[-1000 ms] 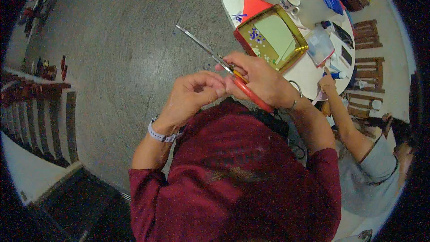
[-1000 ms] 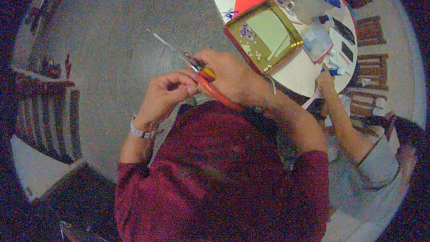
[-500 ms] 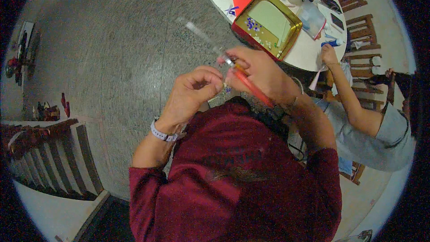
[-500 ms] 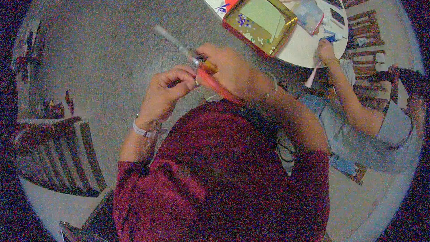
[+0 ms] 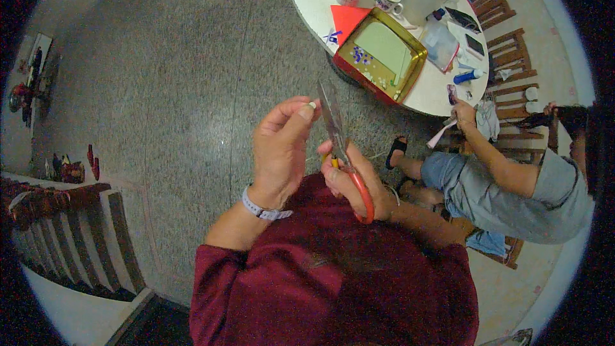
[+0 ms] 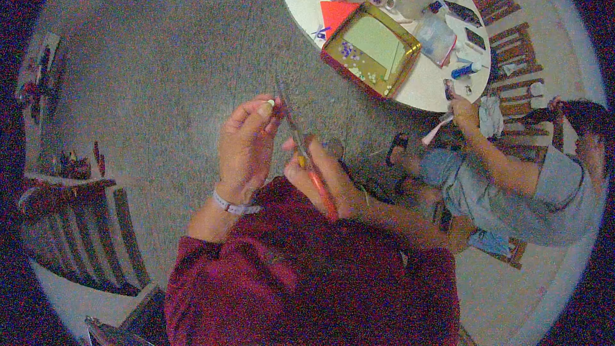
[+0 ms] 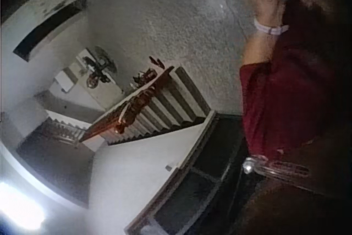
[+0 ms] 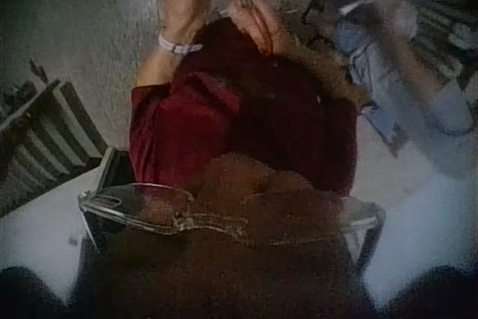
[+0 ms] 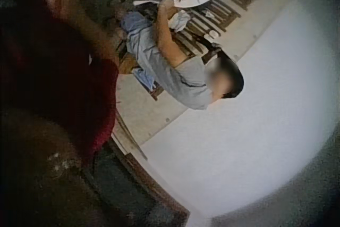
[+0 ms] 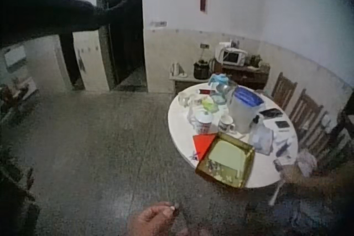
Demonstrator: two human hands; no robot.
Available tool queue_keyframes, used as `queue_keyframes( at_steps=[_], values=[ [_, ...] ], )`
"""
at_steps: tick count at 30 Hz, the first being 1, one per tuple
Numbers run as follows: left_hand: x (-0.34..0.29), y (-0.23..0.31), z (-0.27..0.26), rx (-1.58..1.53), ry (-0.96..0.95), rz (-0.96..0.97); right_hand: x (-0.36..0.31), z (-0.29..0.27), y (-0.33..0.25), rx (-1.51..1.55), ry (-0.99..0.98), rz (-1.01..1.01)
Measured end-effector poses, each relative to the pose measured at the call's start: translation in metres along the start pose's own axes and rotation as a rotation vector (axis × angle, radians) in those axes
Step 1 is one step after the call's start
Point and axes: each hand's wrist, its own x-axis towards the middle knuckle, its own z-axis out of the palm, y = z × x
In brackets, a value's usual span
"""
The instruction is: The person folds a strip of light green paper on a table and uses scissors to cut it into small pieces. The person then places the cut pieces into a gold-colored tray containing other small items.
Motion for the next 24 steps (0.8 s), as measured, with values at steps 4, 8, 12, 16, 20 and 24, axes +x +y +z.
queue_keyframes(
  at_steps=[4, 8, 12, 16, 20, 24],
  values=[
    [-0.005, 0.0, 0.003, 0.025, 0.018, -0.013, -0.002, 0.005, -0.004, -0.108, -0.042, -0.026],
    [-0.006, -0.001, -0.001, 0.019, 0.003, -0.028, -0.001, 0.006, -0.005, -0.209, -0.021, -0.046],
    [-0.008, -0.007, -0.005, 0.001, -0.014, 0.03, -0.003, 0.006, 0.0, -0.357, 0.012, -0.145],
    [-0.011, -0.005, -0.006, 0.027, -0.019, 0.043, -0.005, 0.002, 0.004, -0.414, 0.015, -0.162],
    [-0.013, -0.007, -0.008, 0.016, -0.015, 0.05, -0.009, 0.005, 0.002, -0.424, 0.04, -0.168],
    [-0.015, -0.007, -0.009, 0.034, -0.009, 0.033, -0.012, 0.004, 0.002, -0.405, 0.038, -0.138]
  ],
)
